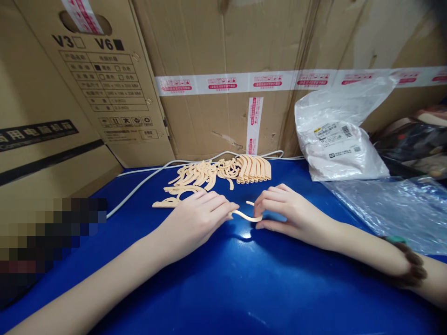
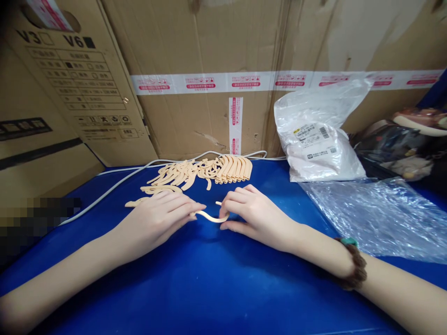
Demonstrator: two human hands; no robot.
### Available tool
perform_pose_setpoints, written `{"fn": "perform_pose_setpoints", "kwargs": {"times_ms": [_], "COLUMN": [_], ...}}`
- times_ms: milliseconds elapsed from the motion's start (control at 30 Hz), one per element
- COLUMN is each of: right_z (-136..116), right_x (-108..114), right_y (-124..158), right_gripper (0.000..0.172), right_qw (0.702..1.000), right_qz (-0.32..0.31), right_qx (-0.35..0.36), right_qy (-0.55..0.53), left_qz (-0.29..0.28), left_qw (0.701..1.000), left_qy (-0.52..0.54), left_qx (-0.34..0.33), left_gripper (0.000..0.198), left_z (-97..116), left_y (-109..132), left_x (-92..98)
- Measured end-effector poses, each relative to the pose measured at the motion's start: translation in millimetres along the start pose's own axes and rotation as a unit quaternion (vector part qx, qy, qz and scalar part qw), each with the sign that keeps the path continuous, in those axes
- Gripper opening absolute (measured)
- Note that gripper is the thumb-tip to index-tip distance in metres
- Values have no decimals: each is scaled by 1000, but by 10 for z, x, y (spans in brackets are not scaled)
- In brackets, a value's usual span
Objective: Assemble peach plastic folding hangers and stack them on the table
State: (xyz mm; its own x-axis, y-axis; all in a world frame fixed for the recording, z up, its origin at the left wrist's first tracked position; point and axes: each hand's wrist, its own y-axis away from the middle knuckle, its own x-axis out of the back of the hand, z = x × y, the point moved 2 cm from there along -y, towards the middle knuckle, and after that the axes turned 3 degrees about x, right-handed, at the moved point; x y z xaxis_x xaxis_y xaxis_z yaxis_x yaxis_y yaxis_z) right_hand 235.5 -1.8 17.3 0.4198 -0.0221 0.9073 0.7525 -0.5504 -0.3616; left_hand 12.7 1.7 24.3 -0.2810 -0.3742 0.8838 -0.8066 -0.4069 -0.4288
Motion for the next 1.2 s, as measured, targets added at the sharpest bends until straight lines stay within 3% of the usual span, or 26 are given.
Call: {"fn": "perform_pose_setpoints", "kwargs": {"times_ms": [400,767,933,1100,1200], "right_z": [-63,-57,195,598,820], "right_x": [-25,-34,179,358,402], "right_y": [26,-2,-50,-158,-234], "right_gripper": [22,24,25,35,39], "right_qw": [995,997,982,939,925], "right_qz": [27,-34,-59,-91,-105], "right_qx": [43,-3,-36,-82,-109], "right_qy": [84,67,175,322,350], "left_qz": [12,-5,1,9,11], "left_qw": [1000,1000,1000,1000,1000], "left_qy": [24,12,8,7,11], "left_qx": [-7,4,11,11,16], "left_gripper": [24,26,25,25,25], "left_z": [66,58,40,33,27], "left_y": [-11,-15,1,2,-1], "left_x": [-14,-18,-7,-14,-17]}}
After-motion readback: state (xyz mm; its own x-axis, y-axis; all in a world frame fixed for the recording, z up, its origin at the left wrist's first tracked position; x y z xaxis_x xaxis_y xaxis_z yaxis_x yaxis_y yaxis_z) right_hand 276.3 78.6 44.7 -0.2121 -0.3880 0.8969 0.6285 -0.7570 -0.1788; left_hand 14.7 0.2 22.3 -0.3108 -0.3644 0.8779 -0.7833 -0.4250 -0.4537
